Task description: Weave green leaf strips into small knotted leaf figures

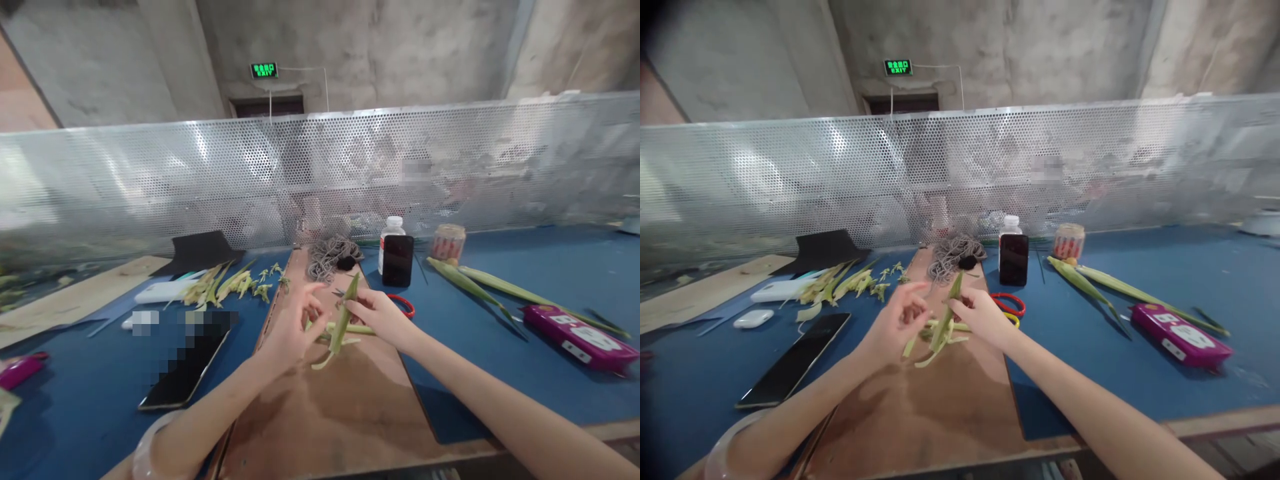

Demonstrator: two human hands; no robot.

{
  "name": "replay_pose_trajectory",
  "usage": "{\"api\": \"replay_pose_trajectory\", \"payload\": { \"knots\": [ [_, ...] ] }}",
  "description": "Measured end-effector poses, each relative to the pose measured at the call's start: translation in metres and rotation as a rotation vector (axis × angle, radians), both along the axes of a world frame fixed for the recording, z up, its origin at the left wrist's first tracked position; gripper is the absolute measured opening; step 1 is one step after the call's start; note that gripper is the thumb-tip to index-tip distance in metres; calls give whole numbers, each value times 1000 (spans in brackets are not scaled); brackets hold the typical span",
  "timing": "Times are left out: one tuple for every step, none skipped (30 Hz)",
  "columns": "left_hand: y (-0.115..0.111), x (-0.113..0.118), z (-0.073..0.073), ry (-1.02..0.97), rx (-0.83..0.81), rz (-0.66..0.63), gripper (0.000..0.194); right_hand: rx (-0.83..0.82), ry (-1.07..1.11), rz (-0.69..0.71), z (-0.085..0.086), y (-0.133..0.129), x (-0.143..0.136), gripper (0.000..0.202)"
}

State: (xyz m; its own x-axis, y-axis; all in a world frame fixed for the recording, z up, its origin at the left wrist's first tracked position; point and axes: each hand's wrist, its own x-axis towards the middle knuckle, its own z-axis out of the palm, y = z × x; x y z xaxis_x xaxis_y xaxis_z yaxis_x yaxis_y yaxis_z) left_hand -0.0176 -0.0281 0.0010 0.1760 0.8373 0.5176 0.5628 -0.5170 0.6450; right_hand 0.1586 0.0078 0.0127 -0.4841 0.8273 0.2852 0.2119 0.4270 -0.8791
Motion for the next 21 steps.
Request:
{"api": "replay_pose_trajectory", "payload": {
  "knots": [
    [-1, 3, -1, 3, -77, -83, 40, -9, 14, 20, 2, -2, -1, 17],
    [-2, 5, -3, -12, -141, -145, 41, -19, 25, 34, 3, -3, -1, 17],
    [-2, 6, -4, -40, -190, -188, 42, -27, 30, 43, 5, -5, -2, 18],
    [-2, 6, -5, -77, -225, -215, 42, -32, 32, 44, 6, -6, -2, 18],
    [-1, 7, -7, -112, -247, -226, 42, -33, 34, 45, 6, -7, -3, 18],
    [0, 7, -8, -136, -259, -225, 43, -33, 41, 46, 7, -8, -4, 17],
    [0, 6, -9, -145, -262, -216, 43, -36, 53, 44, 7, -9, -5, 16],
    [1, 6, -9, -146, -256, -204, 44, -44, 71, 38, 7, -10, -6, 15],
    [1, 6, -10, -148, -242, -198, 44, -59, 91, 28, 7, -11, -6, 15],
    [2, 6, -11, -159, -220, -202, 42, -74, 112, 13, 8, -11, -7, 15],
    [2, 6, -12, -178, -194, -218, 40, -88, 125, -4, 8, -12, -7, 15],
    [2, 5, -13, -198, -166, -242, 38, -100, 131, -20, 8, -13, -7, 16],
    [2, 5, -13, -213, -139, -266, 36, -108, 132, -32, 8, -13, -7, 16],
    [2, 5, -13, -212, -114, -282, 33, -109, 128, -37, 9, -13, -7, 16],
    [1, 4, -12, -187, -97, -285, 29, -105, 119, -38, 9, -13, -6, 16],
    [1, 4, -10, -144, -86, -277, 24, -97, 107, -32, 9, -13, -6, 16],
    [0, 4, -9, -85, -76, -263, 18, -87, 97, -24, 8, -13, -5, 15],
    [-1, 3, -7, -23, -66, -246, 12, -77, 90, -13, 7, -12, -5, 15],
    [-1, 3, -5, 31, -58, -226, 7, -72, 85, -2, 7, -12, -4, 15],
    [-2, 3, -4, 66, -56, -207, 6, -69, 79, 6, 6, -11, -4, 15],
    [-2, 2, -3, 79, -60, -189, 6, -66, 72, 8, 5, -11, -4, 16]
  ]
}}
